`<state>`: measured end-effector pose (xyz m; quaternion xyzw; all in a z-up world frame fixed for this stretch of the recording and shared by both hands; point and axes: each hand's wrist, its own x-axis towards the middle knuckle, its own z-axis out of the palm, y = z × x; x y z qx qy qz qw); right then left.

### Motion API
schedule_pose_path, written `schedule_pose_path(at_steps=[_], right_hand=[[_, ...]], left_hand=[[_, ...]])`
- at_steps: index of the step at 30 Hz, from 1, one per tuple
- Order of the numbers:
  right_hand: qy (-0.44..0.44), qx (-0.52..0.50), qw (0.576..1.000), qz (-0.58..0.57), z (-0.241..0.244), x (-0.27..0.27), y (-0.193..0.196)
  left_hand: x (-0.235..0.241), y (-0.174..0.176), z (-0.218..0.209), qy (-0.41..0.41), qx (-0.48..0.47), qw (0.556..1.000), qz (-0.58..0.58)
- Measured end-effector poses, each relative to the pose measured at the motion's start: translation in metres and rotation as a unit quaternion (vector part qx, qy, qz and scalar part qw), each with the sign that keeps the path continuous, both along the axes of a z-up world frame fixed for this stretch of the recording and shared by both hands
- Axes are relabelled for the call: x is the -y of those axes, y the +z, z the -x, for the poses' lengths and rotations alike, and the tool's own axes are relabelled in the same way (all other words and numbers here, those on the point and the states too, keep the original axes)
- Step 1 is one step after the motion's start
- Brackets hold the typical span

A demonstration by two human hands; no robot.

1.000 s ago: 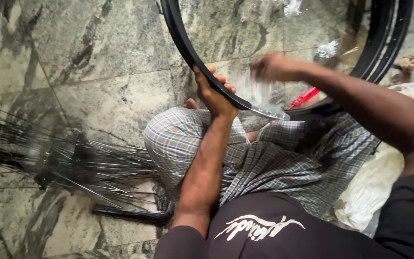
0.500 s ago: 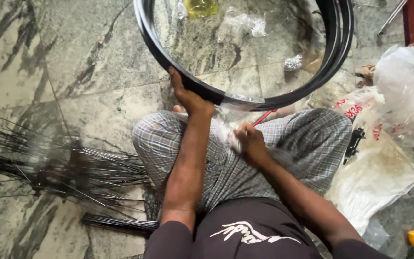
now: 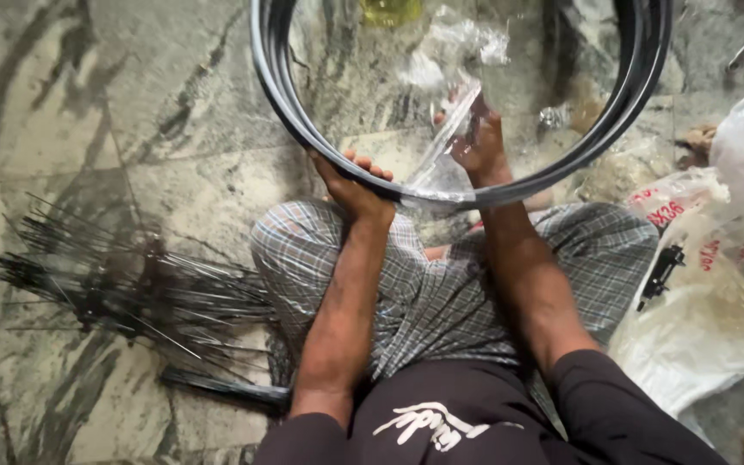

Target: The person sits on the floor and wraps a white protective strip around a bicycle rim. They then use clear plastic tape to secure the strip in place, smoothing it down along the rim's edge.

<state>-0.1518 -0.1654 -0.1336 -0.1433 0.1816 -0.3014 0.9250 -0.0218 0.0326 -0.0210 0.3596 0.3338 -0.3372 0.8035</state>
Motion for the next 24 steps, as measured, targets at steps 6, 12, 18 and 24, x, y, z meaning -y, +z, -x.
schedule_pose_path(at_steps=[6, 12, 18, 24], right_hand=[[0.097, 0.151, 0.984, -0.02, -0.005, -0.003, 0.037], [0.138, 0.059, 0.988, -0.022, 0.01, -0.021, 0.004], [0.155, 0.069, 0.983, -0.07, -0.003, -0.034, 0.037], [0.146, 0.054, 0.988, 0.011, 0.003, -0.012, 0.042]], left_hand=[[-0.014, 0.042, 0.008, -0.041, 0.422, 0.877, -0.228], [-0.001, 0.093, 0.009, -0.276, 0.802, 0.425, -0.316], [0.077, 0.088, -0.017, -0.643, 0.65, 0.316, -0.254], [0.074, 0.08, -0.015, -0.566, 0.707, 0.292, -0.306]])
